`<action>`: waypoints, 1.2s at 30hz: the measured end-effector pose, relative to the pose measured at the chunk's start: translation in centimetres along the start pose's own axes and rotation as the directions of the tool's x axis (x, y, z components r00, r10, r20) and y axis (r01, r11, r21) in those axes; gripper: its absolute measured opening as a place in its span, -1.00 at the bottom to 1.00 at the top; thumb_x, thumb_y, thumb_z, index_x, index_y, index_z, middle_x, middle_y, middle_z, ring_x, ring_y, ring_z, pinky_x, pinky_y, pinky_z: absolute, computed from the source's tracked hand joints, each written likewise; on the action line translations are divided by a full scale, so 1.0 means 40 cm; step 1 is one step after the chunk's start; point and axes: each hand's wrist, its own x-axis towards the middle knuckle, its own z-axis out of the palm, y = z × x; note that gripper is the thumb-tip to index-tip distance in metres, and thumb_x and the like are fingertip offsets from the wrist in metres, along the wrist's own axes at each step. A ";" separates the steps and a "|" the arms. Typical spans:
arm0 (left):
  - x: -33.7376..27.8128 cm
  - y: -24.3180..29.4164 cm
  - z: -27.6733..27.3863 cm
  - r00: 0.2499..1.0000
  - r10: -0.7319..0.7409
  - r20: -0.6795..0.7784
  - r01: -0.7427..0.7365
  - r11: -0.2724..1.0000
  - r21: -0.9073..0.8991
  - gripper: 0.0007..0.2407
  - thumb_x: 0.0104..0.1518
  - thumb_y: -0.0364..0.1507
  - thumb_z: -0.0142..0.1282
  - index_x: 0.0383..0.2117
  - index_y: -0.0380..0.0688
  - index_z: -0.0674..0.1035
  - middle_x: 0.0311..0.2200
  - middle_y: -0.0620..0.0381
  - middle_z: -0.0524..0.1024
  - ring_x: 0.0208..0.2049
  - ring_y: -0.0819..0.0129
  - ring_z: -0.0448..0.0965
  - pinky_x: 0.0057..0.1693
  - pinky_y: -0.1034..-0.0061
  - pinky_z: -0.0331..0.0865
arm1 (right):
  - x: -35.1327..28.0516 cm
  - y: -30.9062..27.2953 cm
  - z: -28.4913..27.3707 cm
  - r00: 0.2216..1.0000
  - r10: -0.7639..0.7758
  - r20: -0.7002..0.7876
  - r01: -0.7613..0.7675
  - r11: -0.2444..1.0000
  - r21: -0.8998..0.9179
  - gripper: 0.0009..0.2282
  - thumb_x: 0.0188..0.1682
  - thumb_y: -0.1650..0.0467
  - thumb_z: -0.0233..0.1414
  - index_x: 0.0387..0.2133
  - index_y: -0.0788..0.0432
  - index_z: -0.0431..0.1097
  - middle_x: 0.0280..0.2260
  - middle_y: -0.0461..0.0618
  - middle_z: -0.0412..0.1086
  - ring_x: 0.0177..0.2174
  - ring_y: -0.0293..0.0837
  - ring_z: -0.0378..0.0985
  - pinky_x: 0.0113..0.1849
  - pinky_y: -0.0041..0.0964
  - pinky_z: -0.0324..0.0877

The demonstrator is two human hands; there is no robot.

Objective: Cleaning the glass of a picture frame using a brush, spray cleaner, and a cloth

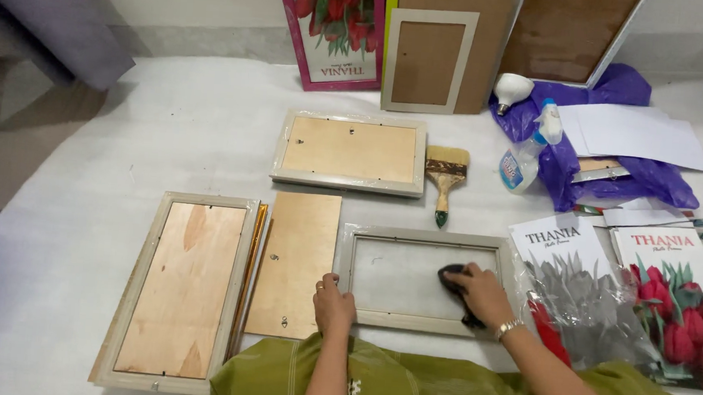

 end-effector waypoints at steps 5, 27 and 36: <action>-0.008 0.001 -0.010 1.000 0.009 -0.007 -0.010 1.000 -0.030 -0.61 -0.07 -0.49 0.13 -0.04 0.07 0.42 -0.13 0.01 0.47 -0.05 -0.15 0.56 0.11 0.12 0.45 | 0.173 0.081 0.111 0.988 0.041 -0.146 -0.046 0.998 -0.036 -0.57 -0.03 0.38 0.08 0.08 -0.45 0.43 -0.03 -0.09 0.33 -0.03 0.21 0.50 -0.04 -0.06 0.60; -0.009 0.031 -0.039 0.996 -0.086 0.022 0.087 0.993 -0.074 -0.71 0.00 -0.38 0.08 -0.09 0.08 0.47 -0.16 0.04 0.50 -0.05 -0.11 0.58 0.12 0.15 0.46 | 0.118 -0.166 0.162 0.996 -0.086 0.016 0.085 0.996 0.013 -0.56 -0.04 0.37 0.02 0.08 -0.48 0.40 -0.03 -0.11 0.24 -0.03 0.07 0.38 -0.13 -0.09 0.60; -0.003 0.065 -0.089 0.961 -0.218 0.173 0.236 0.967 -0.091 -0.74 0.19 -0.36 -0.02 0.02 0.15 0.42 -0.02 0.15 0.45 -0.06 0.18 0.53 0.03 0.20 0.47 | 0.168 -0.208 0.121 0.953 -0.287 -0.099 0.298 0.946 0.126 -0.66 -0.05 0.38 0.06 -0.01 -0.29 0.53 -0.15 -0.08 0.36 -0.25 0.01 0.32 -0.10 -0.23 0.39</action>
